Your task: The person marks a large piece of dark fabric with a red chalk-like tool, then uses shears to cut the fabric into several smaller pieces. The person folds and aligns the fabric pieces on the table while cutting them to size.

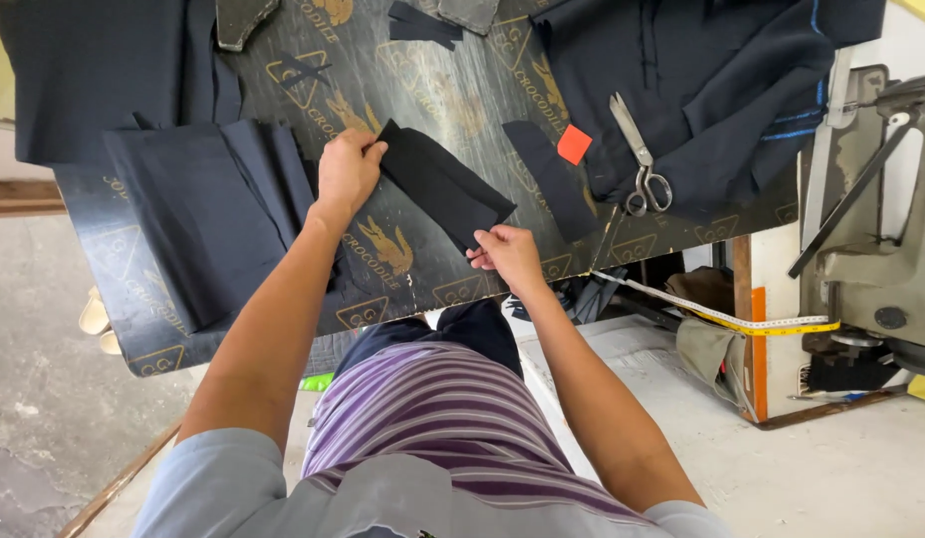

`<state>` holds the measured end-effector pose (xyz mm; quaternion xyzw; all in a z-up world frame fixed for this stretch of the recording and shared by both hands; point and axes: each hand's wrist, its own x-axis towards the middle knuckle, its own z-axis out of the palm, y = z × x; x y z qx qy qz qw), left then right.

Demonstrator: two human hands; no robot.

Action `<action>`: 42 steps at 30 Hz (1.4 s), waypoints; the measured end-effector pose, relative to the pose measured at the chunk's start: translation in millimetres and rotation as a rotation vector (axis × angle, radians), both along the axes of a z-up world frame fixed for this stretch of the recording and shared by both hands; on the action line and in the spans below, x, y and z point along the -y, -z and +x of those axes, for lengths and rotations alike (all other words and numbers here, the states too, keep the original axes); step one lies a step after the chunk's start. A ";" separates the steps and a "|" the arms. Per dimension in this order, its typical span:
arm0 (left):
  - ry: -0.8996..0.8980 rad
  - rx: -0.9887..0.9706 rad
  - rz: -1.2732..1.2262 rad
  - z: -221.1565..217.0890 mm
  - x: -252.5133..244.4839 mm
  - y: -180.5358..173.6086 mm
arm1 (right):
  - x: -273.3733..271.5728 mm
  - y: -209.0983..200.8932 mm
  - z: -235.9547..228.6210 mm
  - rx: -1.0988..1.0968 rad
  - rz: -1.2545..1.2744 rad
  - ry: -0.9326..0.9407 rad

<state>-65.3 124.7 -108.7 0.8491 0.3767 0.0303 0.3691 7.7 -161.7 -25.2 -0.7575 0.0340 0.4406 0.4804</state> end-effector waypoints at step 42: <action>0.057 0.022 0.238 -0.5 -2.4 21.4 | -8.7 -3.7 -12.0 0.320 -0.285 -0.116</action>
